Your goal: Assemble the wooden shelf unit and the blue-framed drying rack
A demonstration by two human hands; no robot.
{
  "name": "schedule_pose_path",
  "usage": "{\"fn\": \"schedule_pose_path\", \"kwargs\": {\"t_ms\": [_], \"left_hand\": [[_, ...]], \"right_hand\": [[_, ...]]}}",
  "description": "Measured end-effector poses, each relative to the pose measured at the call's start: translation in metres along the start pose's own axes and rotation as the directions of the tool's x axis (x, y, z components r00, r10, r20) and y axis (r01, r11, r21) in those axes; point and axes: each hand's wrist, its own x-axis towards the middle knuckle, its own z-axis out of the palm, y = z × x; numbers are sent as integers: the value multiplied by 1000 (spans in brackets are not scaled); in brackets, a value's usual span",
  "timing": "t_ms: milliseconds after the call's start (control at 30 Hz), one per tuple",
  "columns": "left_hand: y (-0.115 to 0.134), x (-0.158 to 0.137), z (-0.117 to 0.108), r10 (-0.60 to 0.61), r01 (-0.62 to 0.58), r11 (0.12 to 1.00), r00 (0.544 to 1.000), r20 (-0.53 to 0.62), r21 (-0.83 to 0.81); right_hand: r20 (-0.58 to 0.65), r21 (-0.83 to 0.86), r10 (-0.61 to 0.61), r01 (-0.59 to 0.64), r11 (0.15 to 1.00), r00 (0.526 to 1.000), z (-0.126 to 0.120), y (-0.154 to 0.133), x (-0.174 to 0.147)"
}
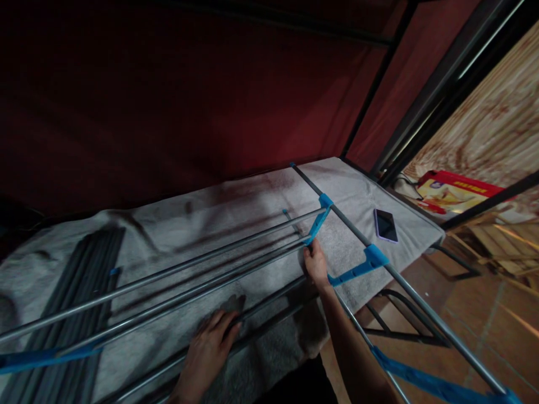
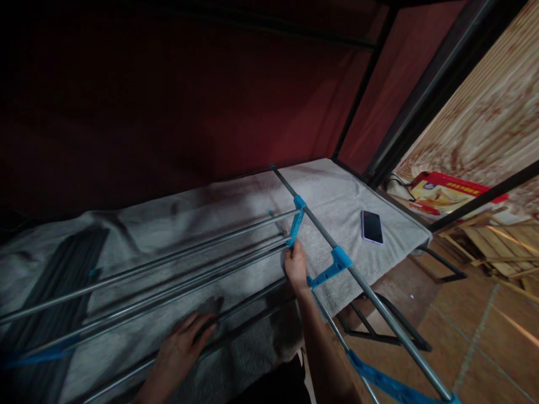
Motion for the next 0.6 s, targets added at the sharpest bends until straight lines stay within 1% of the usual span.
{"fn": "schedule_pose_path", "kwargs": {"t_ms": [67,133,167,200,233,267,300,333,400,433,467,533,567,600], "left_hand": [[-2,0,-2,-5,4,1000,1000,-29,-17],[-10,0,-4,-36,32,999,993,-116,-37],[-16,0,-7,-75,67,996,982,-176,-52],[-23,0,-10,-132,117,990,962,-241,-73],[-30,-1,-15,-203,178,978,929,-309,-105],[-39,-2,-20,-284,245,958,884,-372,-148],[-47,-5,-26,-376,318,926,827,-418,-204],[-54,-9,-32,-474,392,880,760,-445,-267],[-68,-18,-42,-648,522,761,612,-453,-384],[-74,-23,-45,-714,565,700,530,-458,-437],[-80,-27,-47,-761,592,645,446,-471,-483],[-90,-34,-48,-807,601,569,277,-521,-561],[-94,-36,-48,-815,601,542,205,-542,-587],[-99,-37,-48,-820,604,517,148,-552,-607]], "right_hand": [[49,-25,33,-31,999,998,0,0,6],[62,-91,42,-36,995,997,-1,0,12],[66,-123,37,-28,992,997,-1,1,15],[70,-149,29,-18,989,997,-2,1,17],[73,-172,20,-7,985,997,-2,1,19],[73,-192,12,2,981,997,-2,1,21],[70,-209,6,9,978,998,-2,1,23],[70,-219,0,16,976,998,-2,1,24],[81,-245,-12,31,969,997,-2,3,25],[94,-259,-16,39,965,995,-3,4,25],[109,-279,-20,50,959,994,-4,6,25],[139,-330,-30,75,941,990,-8,11,24],[155,-344,-39,91,935,987,-9,14,24],[158,-362,-38,94,927,987,-11,17,24]]}}
